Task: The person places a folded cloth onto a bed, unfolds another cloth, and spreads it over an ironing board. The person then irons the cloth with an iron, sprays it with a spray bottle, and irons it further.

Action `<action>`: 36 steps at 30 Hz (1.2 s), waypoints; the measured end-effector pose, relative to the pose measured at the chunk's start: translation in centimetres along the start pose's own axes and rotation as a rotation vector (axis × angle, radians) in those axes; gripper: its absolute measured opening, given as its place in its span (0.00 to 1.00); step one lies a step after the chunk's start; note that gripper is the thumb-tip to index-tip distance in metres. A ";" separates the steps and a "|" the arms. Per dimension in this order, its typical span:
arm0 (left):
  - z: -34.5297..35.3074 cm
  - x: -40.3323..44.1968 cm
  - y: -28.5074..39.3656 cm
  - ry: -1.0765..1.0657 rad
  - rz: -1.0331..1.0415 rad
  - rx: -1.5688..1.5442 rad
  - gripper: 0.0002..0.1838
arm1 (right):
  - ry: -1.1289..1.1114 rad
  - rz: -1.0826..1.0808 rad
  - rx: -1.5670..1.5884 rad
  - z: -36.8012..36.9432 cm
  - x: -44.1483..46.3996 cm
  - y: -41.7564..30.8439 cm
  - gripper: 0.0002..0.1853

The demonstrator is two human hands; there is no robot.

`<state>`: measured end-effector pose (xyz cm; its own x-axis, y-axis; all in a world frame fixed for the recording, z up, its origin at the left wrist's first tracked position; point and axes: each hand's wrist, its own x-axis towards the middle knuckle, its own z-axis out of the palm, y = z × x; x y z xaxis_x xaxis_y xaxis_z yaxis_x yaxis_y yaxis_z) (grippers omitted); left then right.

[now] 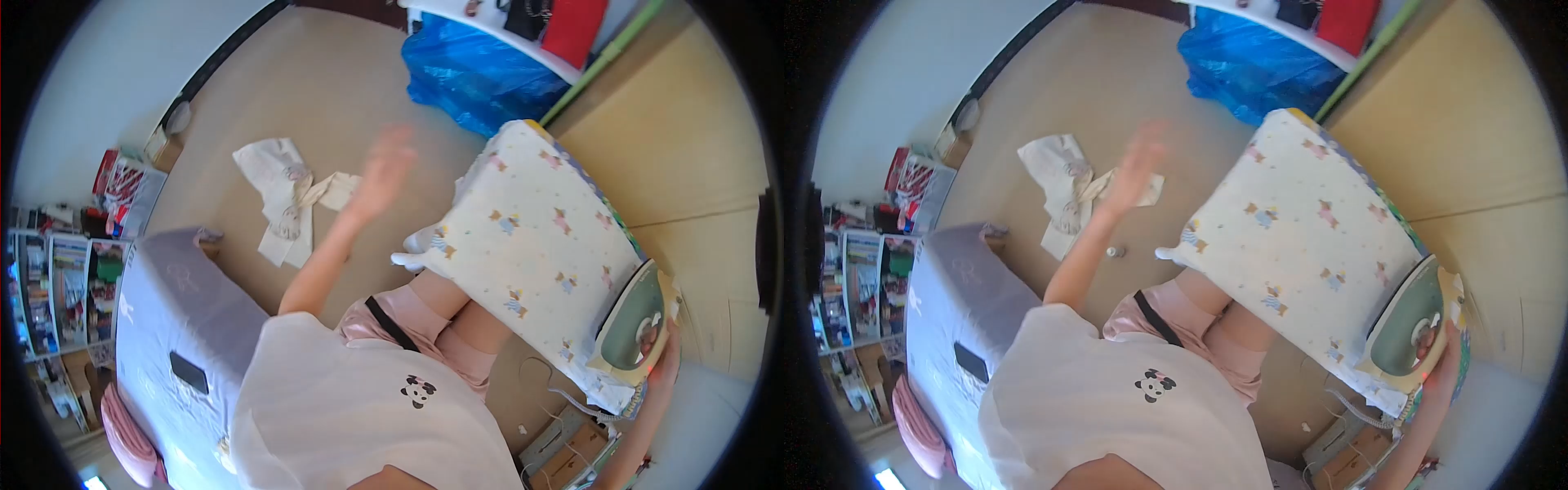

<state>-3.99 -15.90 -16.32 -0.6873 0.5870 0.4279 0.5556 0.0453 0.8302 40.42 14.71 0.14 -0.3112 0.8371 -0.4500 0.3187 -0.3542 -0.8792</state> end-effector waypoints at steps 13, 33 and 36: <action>-3.8 -28.7 -22.2 -0.168 -0.930 0.676 0.29 | -0.326 0.065 -0.217 13.6 0.2 -1.6 0.17; -10.9 -12.8 0.5 -0.060 -0.625 0.070 0.24 | -0.436 -0.967 -0.178 12.8 -13.7 6.6 0.18; -10.9 -8.3 10.0 -0.270 -0.397 0.040 0.31 | -0.784 -0.856 -0.678 18.9 -13.9 5.3 0.39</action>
<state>2.21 -29.13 -7.68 -0.7069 0.7066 -0.0313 0.2961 0.3358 0.8942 29.52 -6.70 -1.25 -0.9881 0.1514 0.0270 0.0740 0.6221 -0.7795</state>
